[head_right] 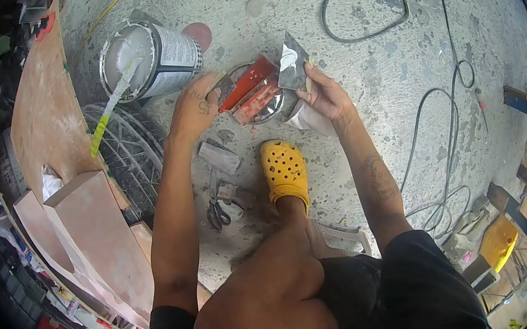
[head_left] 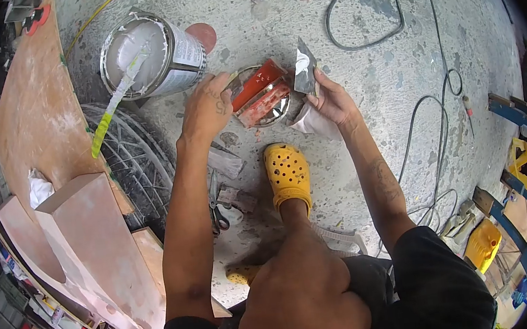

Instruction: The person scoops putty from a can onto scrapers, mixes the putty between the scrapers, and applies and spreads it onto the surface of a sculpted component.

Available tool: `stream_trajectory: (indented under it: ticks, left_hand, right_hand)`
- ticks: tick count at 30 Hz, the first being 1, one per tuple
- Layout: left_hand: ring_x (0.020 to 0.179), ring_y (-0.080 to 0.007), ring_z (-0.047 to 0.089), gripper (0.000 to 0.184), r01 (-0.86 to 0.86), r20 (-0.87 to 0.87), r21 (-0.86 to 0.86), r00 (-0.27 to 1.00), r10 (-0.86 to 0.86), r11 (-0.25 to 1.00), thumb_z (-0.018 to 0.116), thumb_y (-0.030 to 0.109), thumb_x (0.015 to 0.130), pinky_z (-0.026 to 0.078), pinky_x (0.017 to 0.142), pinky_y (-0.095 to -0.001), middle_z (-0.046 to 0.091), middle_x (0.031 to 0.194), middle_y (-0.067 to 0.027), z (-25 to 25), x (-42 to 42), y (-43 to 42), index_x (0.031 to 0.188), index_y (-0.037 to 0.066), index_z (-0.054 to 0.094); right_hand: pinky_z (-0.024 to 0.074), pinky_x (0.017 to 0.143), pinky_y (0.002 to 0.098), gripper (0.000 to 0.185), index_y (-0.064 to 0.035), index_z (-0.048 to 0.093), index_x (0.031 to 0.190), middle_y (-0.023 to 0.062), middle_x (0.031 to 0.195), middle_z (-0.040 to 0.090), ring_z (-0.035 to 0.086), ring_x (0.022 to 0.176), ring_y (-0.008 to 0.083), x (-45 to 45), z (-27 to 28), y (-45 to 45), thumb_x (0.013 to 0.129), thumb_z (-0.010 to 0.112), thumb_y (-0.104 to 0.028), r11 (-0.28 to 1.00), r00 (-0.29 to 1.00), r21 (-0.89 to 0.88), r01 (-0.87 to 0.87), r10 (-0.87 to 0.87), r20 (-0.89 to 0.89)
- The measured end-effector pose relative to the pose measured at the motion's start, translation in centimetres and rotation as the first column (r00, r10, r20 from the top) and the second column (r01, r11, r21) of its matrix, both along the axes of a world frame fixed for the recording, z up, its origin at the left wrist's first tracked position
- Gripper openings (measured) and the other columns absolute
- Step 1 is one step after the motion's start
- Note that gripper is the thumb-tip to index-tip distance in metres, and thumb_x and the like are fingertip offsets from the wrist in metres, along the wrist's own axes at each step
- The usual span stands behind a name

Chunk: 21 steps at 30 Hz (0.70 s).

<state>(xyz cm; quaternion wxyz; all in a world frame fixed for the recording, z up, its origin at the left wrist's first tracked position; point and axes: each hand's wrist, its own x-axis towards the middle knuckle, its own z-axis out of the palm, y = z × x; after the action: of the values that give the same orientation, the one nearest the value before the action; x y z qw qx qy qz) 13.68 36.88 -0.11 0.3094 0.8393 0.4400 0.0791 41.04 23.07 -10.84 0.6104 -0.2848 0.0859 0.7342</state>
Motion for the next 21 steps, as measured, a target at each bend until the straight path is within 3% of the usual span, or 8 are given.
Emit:
stream_trajectory:
  ticks: [12,15,21]
  left_hand:
    - [0.098,-0.0465,0.059,0.016,-0.035,0.008,-0.028,0.999,0.035,0.999,0.057,0.007,0.089,0.048,0.082,-0.0532,0.063,0.101,-0.0230,-0.9,0.1,-1.2,0.104,0.002,0.056]
    - [0.098,-0.0464,0.060,0.017,-0.030,-0.026,-0.133,0.999,0.027,0.991,0.057,0.008,0.088,0.048,0.084,-0.0533,0.064,0.100,-0.0238,-0.7,0.3,-0.9,0.104,0.002,0.056]
    - [0.104,-0.0470,0.059,0.024,-0.035,-0.012,-0.152,0.999,0.033,0.988,0.057,0.011,0.090,0.048,0.088,-0.0518,0.064,0.108,-0.0262,-0.6,0.5,-0.9,0.111,0.001,0.058]
  right_hand:
    - [0.0645,0.078,0.0324,0.031,-0.0042,0.054,0.130,0.0091,0.117,0.068,0.071,0.099,0.0186,-0.7,0.5,0.1,0.102,0.058,-0.017,1.000,1.000,0.018,-0.017,0.017,-0.014]
    - [0.0645,0.078,0.0325,0.030,-0.0040,0.054,0.129,0.0094,0.117,0.068,0.071,0.098,0.0188,-0.8,0.4,0.0,0.102,0.058,-0.017,1.000,1.000,0.004,-0.014,0.014,-0.007]
    - [0.0648,0.078,0.0331,0.029,-0.0042,0.054,0.128,0.0099,0.116,0.068,0.072,0.097,0.0188,-0.7,0.5,0.0,0.102,0.058,-0.017,1.000,1.000,-0.003,-0.021,0.021,0.002]
